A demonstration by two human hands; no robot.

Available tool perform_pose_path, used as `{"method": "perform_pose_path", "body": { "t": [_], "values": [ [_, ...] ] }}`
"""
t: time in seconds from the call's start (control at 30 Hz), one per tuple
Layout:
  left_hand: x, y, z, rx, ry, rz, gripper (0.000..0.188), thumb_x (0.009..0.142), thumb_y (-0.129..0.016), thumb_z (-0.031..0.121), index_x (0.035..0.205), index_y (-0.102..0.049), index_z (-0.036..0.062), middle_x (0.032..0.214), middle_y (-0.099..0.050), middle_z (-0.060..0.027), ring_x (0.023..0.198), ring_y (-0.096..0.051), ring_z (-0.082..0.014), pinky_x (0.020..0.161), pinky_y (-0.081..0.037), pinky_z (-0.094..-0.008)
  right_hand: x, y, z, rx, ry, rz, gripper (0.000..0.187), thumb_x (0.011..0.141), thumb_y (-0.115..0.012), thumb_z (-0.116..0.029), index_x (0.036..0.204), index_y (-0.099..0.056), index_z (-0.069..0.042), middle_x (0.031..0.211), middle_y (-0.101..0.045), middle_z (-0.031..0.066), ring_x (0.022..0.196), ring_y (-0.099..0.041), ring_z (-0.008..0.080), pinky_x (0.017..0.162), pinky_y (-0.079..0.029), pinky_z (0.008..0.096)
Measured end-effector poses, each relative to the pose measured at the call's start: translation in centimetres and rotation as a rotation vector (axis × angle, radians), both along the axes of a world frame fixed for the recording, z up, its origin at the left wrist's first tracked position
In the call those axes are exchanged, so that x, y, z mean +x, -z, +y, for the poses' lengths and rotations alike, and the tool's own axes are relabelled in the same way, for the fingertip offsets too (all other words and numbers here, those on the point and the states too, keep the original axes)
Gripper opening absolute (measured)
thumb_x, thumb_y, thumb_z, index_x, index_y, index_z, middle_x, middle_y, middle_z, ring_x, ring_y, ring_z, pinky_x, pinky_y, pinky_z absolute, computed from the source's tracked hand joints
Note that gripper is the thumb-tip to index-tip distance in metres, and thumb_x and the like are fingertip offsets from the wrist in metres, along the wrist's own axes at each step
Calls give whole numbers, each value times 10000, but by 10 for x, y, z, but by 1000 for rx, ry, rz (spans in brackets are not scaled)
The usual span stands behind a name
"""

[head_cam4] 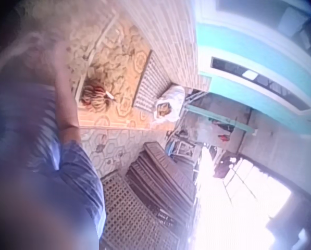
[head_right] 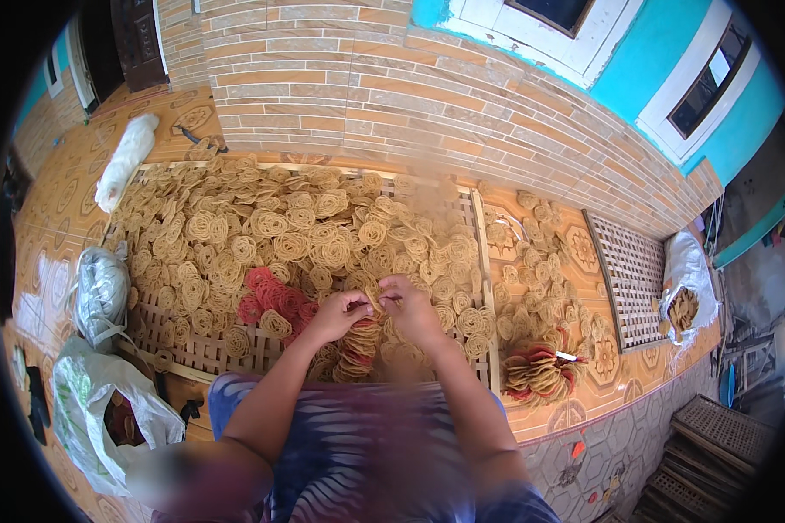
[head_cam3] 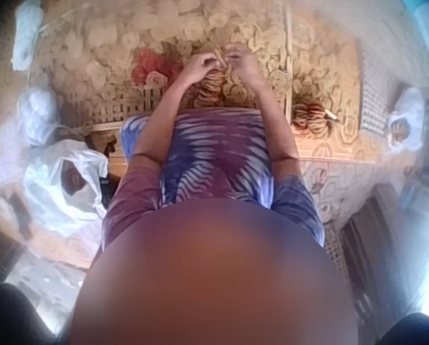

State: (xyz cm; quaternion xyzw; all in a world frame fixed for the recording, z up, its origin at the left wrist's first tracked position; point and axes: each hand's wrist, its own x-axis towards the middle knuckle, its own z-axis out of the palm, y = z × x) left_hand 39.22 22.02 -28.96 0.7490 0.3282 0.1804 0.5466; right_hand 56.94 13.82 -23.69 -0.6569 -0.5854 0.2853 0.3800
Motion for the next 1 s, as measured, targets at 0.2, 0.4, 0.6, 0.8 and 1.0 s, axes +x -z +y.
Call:
{"method": "perform_pose_path", "body": {
  "t": [0.2,0.4,0.6,0.8,1.0],
  "values": [
    [8,3,2,181,-335,-338,269,965,-690,275,1080,-734,37,946,-754,-101,856,-705,-208,830,-529,-340,-6,0,-2,125,-55,-256,166,914,-615,82,1035,-535,1,966,-675,178,916,-698,302,805,-550,374],
    [4,6,-1,-38,-48,-38,217,994,-656,197,1093,-729,18,957,-762,-83,891,-688,-132,849,-518,-293,-1,15,7,216,14,-160,191,900,-633,69,1058,-553,-3,948,-662,175,928,-672,358,822,-539,422],
    [3,12,3,-40,-145,-78,182,985,-673,160,1088,-742,27,913,-762,-56,884,-690,-99,817,-520,-270,17,54,22,16,333,-667,324,848,-786,-167,1109,-626,-65,1056,-633,139,1017,-631,348,939,-462,500],
    [5,22,2,-194,-223,-243,198,978,-697,148,1097,-749,-2,955,-761,-64,885,-684,-96,803,-516,-259,28,66,24,-24,256,-465,339,829,-808,-152,1123,-659,-75,1014,-676,118,940,-664,289,878,-503,420],
    [8,13,-6,-338,-266,-256,221,968,-720,169,1095,-749,-9,967,-750,-47,863,-656,-87,804,-506,-256,44,49,14,-76,255,471,159,926,-725,-20,1057,-640,9,905,-687,36,854,-657,118,787,-536,259]
  ]
}}
